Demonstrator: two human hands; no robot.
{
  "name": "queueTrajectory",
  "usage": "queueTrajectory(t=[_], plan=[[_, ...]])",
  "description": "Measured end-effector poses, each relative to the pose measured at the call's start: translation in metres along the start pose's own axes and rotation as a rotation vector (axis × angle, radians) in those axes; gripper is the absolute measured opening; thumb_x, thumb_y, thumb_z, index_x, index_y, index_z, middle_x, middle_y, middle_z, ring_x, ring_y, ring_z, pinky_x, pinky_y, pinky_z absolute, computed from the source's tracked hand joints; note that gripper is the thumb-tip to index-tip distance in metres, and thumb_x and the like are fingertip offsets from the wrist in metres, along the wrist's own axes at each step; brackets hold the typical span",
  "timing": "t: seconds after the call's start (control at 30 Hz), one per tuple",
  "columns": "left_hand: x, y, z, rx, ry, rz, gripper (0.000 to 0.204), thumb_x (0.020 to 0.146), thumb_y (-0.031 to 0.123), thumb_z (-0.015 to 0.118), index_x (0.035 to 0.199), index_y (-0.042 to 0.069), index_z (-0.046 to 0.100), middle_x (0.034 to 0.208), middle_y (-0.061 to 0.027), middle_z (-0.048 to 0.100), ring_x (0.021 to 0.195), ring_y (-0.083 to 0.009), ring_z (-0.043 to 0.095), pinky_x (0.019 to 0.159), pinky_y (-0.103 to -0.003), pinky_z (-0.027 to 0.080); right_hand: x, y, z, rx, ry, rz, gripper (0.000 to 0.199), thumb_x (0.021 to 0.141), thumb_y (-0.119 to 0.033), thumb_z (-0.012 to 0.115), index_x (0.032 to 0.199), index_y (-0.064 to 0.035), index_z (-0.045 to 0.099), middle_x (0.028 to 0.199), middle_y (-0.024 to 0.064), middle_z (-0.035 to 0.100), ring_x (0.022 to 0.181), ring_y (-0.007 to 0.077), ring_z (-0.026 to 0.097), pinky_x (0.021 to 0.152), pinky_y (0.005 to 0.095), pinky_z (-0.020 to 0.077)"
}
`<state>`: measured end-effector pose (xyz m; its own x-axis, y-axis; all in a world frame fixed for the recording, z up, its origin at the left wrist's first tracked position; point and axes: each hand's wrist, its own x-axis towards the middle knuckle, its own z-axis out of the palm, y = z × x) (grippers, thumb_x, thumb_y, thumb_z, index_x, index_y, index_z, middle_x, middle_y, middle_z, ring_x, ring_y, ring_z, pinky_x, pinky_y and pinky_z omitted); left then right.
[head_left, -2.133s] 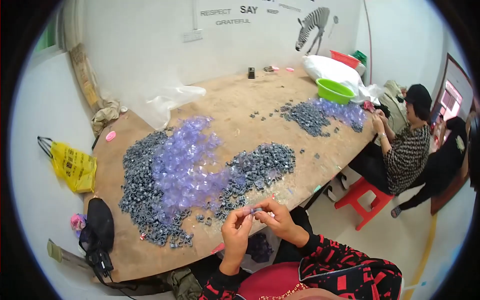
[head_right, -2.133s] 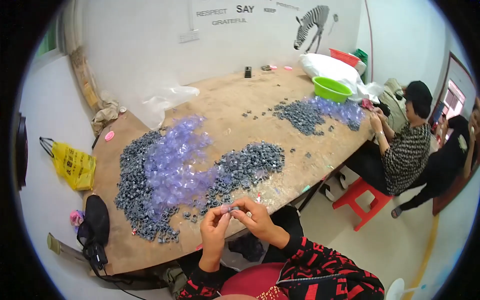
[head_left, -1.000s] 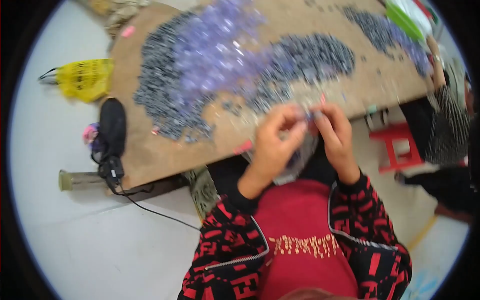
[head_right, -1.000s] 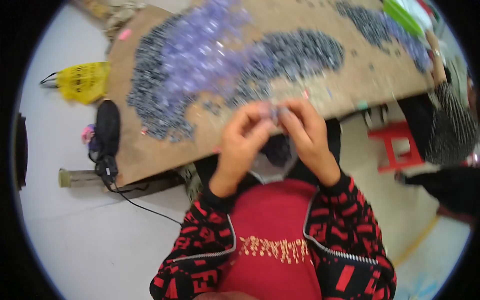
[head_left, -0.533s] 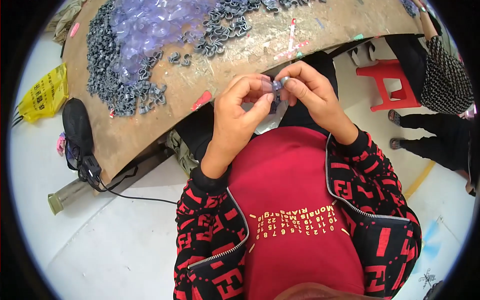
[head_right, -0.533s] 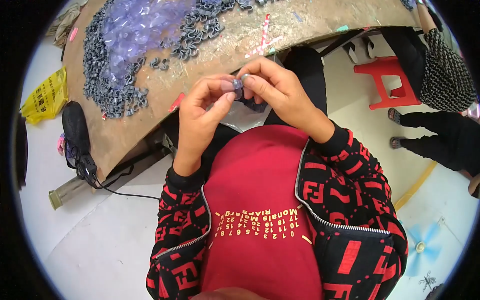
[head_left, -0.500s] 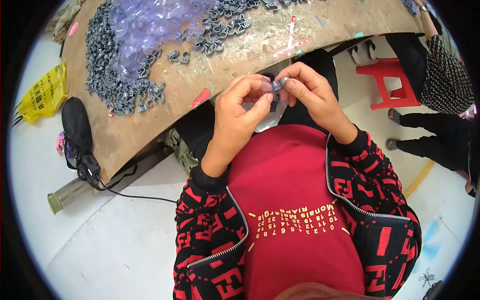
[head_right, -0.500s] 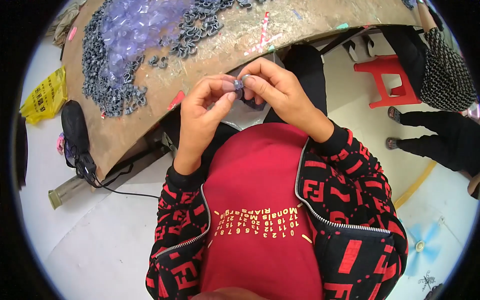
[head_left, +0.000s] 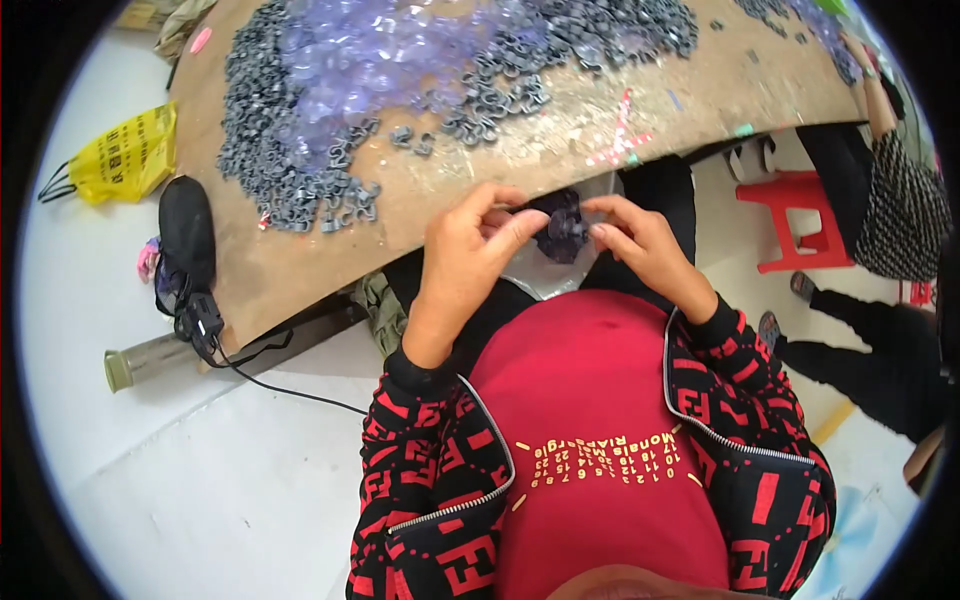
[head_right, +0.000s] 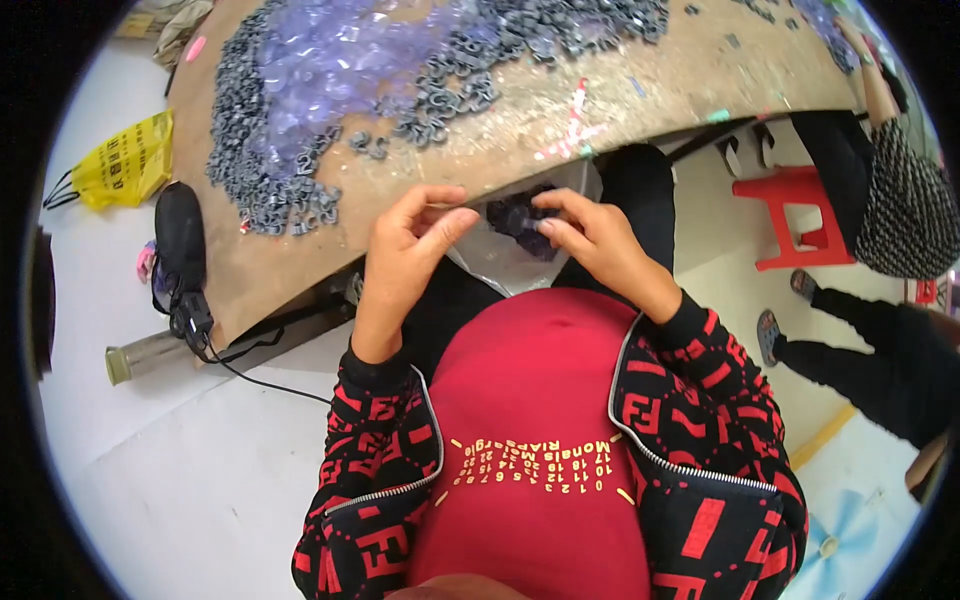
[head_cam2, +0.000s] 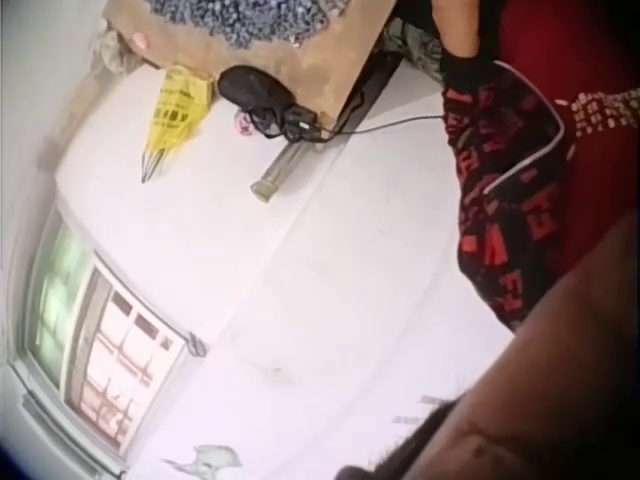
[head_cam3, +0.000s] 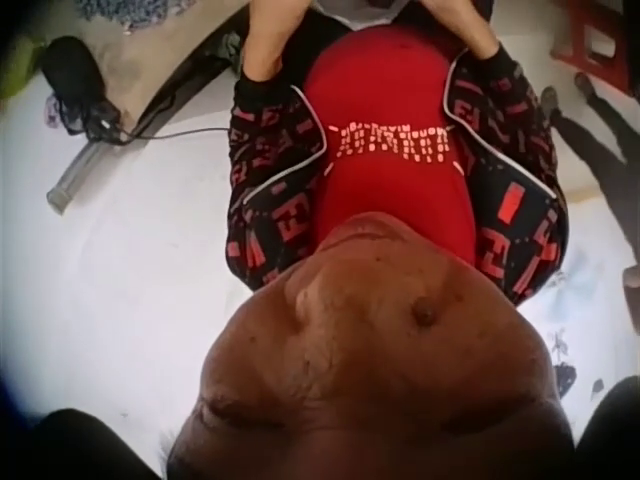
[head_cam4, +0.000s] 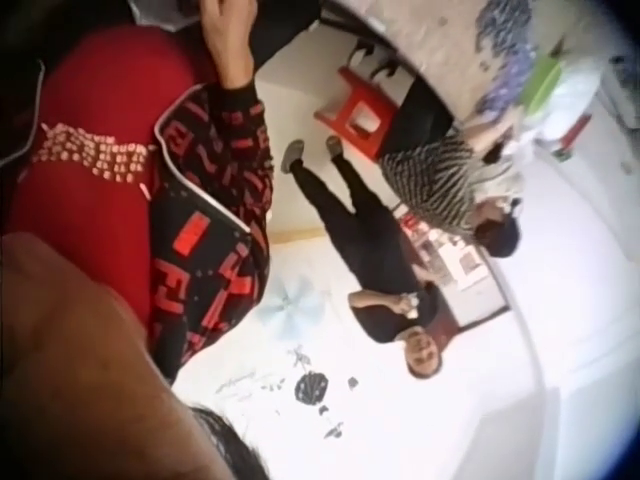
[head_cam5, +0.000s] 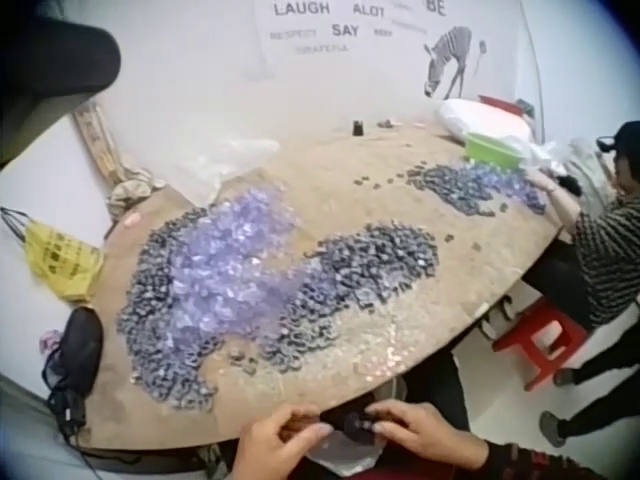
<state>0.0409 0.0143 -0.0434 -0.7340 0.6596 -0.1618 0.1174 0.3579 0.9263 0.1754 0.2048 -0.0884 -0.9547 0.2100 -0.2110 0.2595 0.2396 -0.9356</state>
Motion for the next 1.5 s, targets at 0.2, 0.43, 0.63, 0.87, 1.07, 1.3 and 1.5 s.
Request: queueTrajectory(t=[0.2, 0.43, 0.63, 0.87, 1.07, 1.3, 1.5], plan=[[0.020, -0.024, -0.051, 0.375, 0.498, 0.212, 0.022, 0.078, 0.013, 0.070, 0.096, 0.004, 0.063, 0.082, -0.0084, 0.063, 0.068, -0.0179, 0.061, 0.061, -0.031, 0.048, 0.040, -0.059, 0.006, 0.084, -0.088, -0.248, 0.022, 0.091, -0.014, 0.055, 0.108, -0.0005, 0.061, 0.085, 0.0018, 0.061, 0.076, 0.0084, 0.057, 0.066, 0.0230, 0.0451], [0.026, -0.038, -0.067, 0.453, 0.631, 0.253, 0.022, 0.075, 0.011, 0.069, 0.095, 0.006, 0.061, 0.090, -0.0093, 0.060, 0.070, -0.0242, 0.063, 0.062, -0.035, 0.048, 0.169, -0.083, 0.047, -0.437, 0.135, -0.723, 0.019, 0.079, -0.011, 0.065, 0.098, -0.0083, 0.066, 0.082, 0.0056, 0.059, 0.071, 0.0226, 0.056, 0.067, 0.0298, 0.0446], [0.037, -0.035, -0.071, 0.485, 0.644, 0.284, 0.020, 0.076, 0.009, 0.067, 0.094, 0.004, 0.061, 0.090, -0.0094, 0.061, 0.073, -0.0255, 0.062, 0.064, -0.036, 0.048, 0.213, -0.091, 0.072, -1.134, 0.375, -1.025, 0.014, 0.069, -0.019, 0.068, 0.083, -0.0178, 0.067, 0.073, 0.0014, 0.056, 0.074, 0.0199, 0.056, 0.068, 0.0361, 0.0394], [0.068, -0.035, -0.070, 0.585, 0.648, 0.351, 0.018, 0.076, 0.010, 0.067, 0.092, 0.006, 0.061, 0.090, -0.0098, 0.061, 0.081, -0.0299, 0.061, 0.068, -0.039, 0.048, 0.213, -0.086, 0.041, -0.743, 0.248, -0.910, 0.009, 0.079, -0.019, 0.065, 0.086, -0.0140, 0.069, 0.076, 0.0002, 0.059, 0.075, 0.0184, 0.057, 0.069, 0.0307, 0.0425], [0.076, -0.032, -0.056, 0.596, 0.613, 0.394, 0.020, 0.075, 0.011, 0.067, 0.094, 0.008, 0.062, 0.090, -0.0090, 0.060, 0.083, -0.0297, 0.060, 0.069, -0.039, 0.048, 0.192, -0.093, 0.005, 0.148, 0.282, -0.595, 0.017, 0.087, -0.015, 0.062, 0.100, -0.0056, 0.067, 0.083, -0.0027, 0.059, 0.078, 0.0080, 0.051, 0.073, 0.0221, 0.0421], [0.097, -0.025, -0.044, 0.748, 0.609, 0.661, 0.024, 0.071, 0.002, 0.063, 0.092, 0.012, 0.066, 0.092, -0.0066, 0.060, 0.084, -0.0287, 0.058, 0.070, -0.039, 0.047, 0.123, -0.074, -0.005, 0.573, 0.235, -0.344, 0.017, 0.092, -0.014, 0.058, 0.103, -0.0022, 0.061, 0.087, 0.0009, 0.060, 0.075, 0.0086, 0.052, 0.071, 0.0226, 0.0422], [0.114, -0.043, -0.056, 0.880, 0.511, 0.590, 0.020, 0.073, 0.006, 0.062, 0.092, 0.013, 0.066, 0.088, -0.0063, 0.061, 0.080, -0.0288, 0.060, 0.067, -0.038, 0.048, 0.104, -0.048, -0.004, 0.737, 0.195, -0.237, 0.016, 0.093, -0.012, 0.055, 0.105, -0.0023, 0.058, 0.091, 0.0033, 0.059, 0.074, 0.0102, 0.053, 0.069, 0.0227, 0.0436]])
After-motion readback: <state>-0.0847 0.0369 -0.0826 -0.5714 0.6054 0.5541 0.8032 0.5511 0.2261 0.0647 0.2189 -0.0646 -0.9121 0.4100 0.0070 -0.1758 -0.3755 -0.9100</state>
